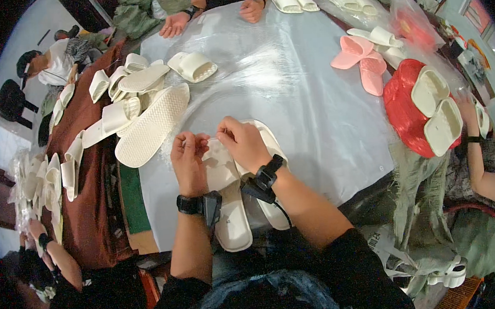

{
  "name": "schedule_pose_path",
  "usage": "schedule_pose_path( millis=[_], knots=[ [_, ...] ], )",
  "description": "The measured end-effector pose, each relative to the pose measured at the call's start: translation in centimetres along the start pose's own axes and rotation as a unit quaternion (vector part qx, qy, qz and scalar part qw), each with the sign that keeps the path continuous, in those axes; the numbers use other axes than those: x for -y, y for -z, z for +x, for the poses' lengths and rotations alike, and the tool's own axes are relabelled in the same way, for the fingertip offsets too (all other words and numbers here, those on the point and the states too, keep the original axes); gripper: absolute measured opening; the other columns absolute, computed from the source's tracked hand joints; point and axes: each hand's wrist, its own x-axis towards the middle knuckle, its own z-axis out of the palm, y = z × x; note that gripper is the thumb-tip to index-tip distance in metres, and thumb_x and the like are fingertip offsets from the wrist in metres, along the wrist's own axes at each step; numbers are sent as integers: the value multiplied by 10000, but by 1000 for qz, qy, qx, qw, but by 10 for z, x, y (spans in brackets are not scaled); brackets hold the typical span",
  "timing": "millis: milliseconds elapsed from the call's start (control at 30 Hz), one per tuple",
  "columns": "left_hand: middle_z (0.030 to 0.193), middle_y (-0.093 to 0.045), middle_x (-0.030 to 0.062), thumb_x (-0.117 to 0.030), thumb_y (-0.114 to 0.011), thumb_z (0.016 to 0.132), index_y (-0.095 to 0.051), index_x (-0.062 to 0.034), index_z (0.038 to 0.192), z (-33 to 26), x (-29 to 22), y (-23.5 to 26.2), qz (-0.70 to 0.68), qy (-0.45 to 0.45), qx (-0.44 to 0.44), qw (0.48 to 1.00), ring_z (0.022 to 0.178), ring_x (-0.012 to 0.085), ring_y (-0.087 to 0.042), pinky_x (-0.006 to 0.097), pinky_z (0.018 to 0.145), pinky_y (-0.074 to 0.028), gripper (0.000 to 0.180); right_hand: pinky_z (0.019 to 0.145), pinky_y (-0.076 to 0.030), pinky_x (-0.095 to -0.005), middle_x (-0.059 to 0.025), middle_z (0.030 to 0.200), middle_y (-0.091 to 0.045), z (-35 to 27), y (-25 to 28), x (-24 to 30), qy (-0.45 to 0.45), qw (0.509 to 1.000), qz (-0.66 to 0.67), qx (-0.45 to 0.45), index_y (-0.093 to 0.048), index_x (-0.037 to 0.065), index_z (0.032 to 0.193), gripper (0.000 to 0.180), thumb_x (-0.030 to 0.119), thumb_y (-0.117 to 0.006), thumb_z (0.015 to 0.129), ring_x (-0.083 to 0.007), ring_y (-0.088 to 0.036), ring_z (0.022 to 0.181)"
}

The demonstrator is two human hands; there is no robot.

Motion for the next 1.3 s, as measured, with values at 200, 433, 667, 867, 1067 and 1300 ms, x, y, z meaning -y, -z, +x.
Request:
schedule_pose_path(
  millis=[200,433,667,867,1067,1300],
  knots=[
    [873,-652,94,-180,-519,977,-528,-56,995,3,-12,1,-46,-34,-70,996,751,131,-588,252,677,-475,126,735,-459,-355,-139,859,-621,5,7,0,41,994,-37,-95,-604,30,969,176,108,-627,813,-296,-584,807],
    [849,-651,95,-155,-515,973,-532,-67,957,-9,-85,40,-42,-215,-98,971,716,132,-593,243,638,-472,91,797,-448,-377,-132,909,-615,-32,62,63,100,979,-120,-128,-617,17,946,158,-9,-612,790,-316,-572,850],
    [826,-565,71,-210,-447,985,-555,-22,877,-114,-200,65,6,-565,-221,795,759,155,-531,268,673,-434,243,832,-418,-484,-208,1041,-567,-123,77,70,58,935,-318,146,-643,94,1051,270,162,-687,793,-379,-526,978],
    [745,-522,117,-194,-404,997,-464,-33,1043,-156,-200,78,86,-671,-291,676,704,190,-437,329,632,-333,178,952,-355,-492,-261,1113,-489,-111,25,50,32,917,-346,197,-662,209,1140,376,290,-720,777,-421,-431,1109],
    [794,-505,159,-135,-361,1015,-413,14,1041,-168,-173,93,160,-538,-195,804,733,218,-449,323,697,-373,160,894,-372,-478,-225,987,-555,-94,-1,19,49,918,-392,49,-633,25,985,335,279,-710,782,-411,-476,1026],
    [821,-516,134,-143,-370,1020,-428,0,1033,-162,-157,86,152,-474,-155,854,764,193,-479,312,719,-390,155,630,-427,-465,-146,665,-596,-75,163,78,159,842,-485,-174,-632,47,798,221,257,-698,786,-351,-576,658]
  ],
)
